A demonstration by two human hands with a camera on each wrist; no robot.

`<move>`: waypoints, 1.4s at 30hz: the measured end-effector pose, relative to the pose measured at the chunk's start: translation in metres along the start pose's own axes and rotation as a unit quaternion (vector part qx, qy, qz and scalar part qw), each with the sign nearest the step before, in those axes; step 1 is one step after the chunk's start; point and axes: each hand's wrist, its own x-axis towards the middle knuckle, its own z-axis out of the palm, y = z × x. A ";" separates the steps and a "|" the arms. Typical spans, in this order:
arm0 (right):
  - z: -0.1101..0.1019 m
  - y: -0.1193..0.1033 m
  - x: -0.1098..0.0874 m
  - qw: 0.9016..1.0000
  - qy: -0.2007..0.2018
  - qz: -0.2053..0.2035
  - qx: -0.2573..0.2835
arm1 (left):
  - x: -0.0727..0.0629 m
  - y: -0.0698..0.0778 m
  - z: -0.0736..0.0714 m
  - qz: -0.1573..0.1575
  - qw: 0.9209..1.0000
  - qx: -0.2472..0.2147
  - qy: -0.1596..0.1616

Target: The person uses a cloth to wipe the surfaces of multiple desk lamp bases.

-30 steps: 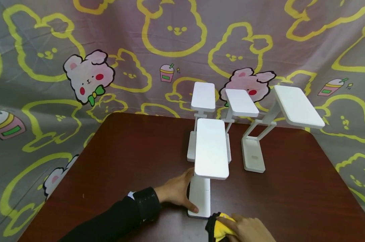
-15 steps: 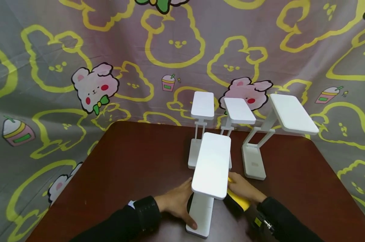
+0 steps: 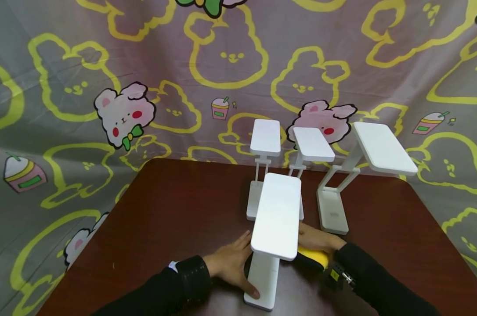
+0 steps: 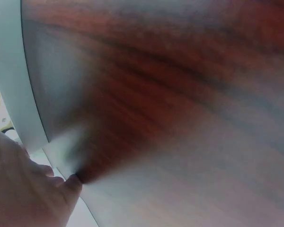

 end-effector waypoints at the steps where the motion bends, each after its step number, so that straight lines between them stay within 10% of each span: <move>1: 0.001 0.003 -0.005 1.000 0.001 0.000 0.005 | 0.000 0.000 0.000 -0.001 1.000 0.005 0.001; 6: 0.016 0.016 -0.028 0.999 0.044 -0.014 0.000 | -0.002 0.002 -0.002 0.013 1.000 0.018 0.006; 9: 0.034 0.017 -0.041 0.988 0.114 -0.045 -0.090 | -0.003 0.005 -0.002 0.018 1.000 0.012 0.017; 11: 0.047 0.014 -0.049 0.959 0.166 -0.077 -0.214 | -0.002 0.006 -0.001 0.018 0.999 0.013 0.028; 16: 0.065 0.003 -0.053 0.825 0.233 -0.151 -0.491 | -0.001 0.011 0.000 0.010 0.999 0.021 0.046; 20: 0.070 -0.008 -0.053 0.789 0.192 -0.182 -0.555 | -0.001 0.015 0.001 0.001 0.999 0.017 0.040; 26: 0.081 -0.015 -0.028 0.772 0.206 -0.216 -0.561 | 0.003 0.010 0.010 0.004 0.998 0.006 0.058; 34: 0.088 -0.017 -0.039 0.804 0.188 -0.219 -0.519 | 0.000 0.015 0.006 -0.004 0.997 0.035 0.075; 42: 0.096 -0.005 -0.069 0.805 0.156 -0.264 -0.507 | 0.000 0.016 0.005 -0.014 0.997 0.048 0.067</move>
